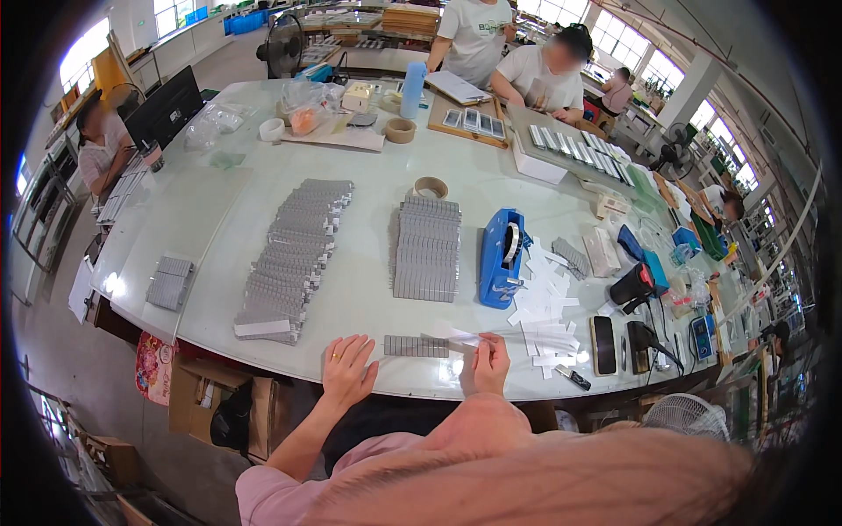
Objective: Assembling and taping small rectangular gray components onto a strip at a factory workbench.
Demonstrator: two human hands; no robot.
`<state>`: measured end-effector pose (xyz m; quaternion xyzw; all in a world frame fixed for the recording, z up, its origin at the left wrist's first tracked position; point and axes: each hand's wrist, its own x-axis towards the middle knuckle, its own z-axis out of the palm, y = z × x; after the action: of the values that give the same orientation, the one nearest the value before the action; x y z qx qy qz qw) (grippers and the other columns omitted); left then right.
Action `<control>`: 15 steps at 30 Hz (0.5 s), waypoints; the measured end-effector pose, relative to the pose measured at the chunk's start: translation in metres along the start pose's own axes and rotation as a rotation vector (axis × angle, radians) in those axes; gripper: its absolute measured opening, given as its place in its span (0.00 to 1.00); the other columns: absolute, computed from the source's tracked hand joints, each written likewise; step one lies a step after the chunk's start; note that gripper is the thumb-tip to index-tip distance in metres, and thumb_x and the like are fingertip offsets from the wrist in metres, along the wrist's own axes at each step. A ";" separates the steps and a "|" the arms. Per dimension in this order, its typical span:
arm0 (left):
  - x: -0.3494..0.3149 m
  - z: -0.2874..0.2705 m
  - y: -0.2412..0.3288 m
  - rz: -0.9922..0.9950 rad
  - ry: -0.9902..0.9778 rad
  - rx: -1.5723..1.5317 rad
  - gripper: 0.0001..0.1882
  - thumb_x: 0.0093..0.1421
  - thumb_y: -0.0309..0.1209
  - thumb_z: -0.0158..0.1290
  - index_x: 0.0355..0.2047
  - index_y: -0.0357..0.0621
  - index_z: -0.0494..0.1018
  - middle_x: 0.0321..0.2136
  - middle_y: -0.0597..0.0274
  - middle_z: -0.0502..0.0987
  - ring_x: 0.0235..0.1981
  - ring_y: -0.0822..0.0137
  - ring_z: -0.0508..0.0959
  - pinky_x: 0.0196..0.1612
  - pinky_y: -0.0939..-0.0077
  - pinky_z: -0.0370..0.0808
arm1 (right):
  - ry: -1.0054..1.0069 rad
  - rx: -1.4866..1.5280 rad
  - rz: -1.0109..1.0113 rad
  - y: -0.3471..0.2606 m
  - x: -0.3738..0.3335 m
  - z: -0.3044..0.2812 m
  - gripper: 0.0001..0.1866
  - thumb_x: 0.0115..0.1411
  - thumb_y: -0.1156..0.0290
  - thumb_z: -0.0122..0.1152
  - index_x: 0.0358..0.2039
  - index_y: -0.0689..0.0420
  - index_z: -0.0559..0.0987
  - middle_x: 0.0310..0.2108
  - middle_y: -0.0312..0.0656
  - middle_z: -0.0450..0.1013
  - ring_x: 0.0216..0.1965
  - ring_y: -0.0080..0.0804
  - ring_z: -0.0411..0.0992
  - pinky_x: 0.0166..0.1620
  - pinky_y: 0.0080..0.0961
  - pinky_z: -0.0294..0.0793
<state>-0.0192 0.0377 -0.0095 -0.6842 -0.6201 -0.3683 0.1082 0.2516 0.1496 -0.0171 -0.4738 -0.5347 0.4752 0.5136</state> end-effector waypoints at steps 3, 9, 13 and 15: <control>0.001 0.001 0.000 0.002 0.000 -0.006 0.21 0.54 0.33 0.59 0.49 0.41 0.76 0.50 0.56 0.76 0.53 0.56 0.74 0.58 0.53 0.67 | -0.001 0.008 0.010 0.000 0.001 0.000 0.07 0.71 0.73 0.50 0.44 0.59 0.74 0.23 0.30 0.67 0.20 0.12 0.62 0.24 0.13 0.61; -0.002 0.001 -0.002 0.012 0.012 0.009 0.21 0.54 0.33 0.59 0.49 0.41 0.76 0.50 0.56 0.76 0.53 0.56 0.74 0.58 0.53 0.67 | 0.014 -0.012 0.024 0.002 0.000 0.001 0.07 0.71 0.74 0.49 0.45 0.59 0.74 0.24 0.30 0.68 0.20 0.12 0.61 0.24 0.13 0.61; -0.003 0.003 -0.003 0.024 0.024 -0.004 0.21 0.55 0.33 0.59 0.49 0.41 0.77 0.50 0.56 0.76 0.53 0.56 0.75 0.58 0.53 0.67 | 0.025 0.026 0.054 0.005 -0.002 0.000 0.07 0.71 0.74 0.50 0.45 0.59 0.75 0.24 0.31 0.68 0.20 0.12 0.62 0.24 0.12 0.61; -0.004 0.003 -0.004 0.022 0.027 0.003 0.20 0.55 0.33 0.59 0.48 0.41 0.77 0.50 0.56 0.76 0.53 0.56 0.75 0.58 0.53 0.67 | 0.026 0.021 0.058 0.005 -0.003 0.000 0.07 0.71 0.74 0.50 0.45 0.59 0.75 0.24 0.31 0.68 0.20 0.12 0.62 0.24 0.12 0.61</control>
<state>-0.0216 0.0372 -0.0151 -0.6858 -0.6117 -0.3752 0.1216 0.2518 0.1475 -0.0227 -0.4895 -0.5091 0.4895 0.5115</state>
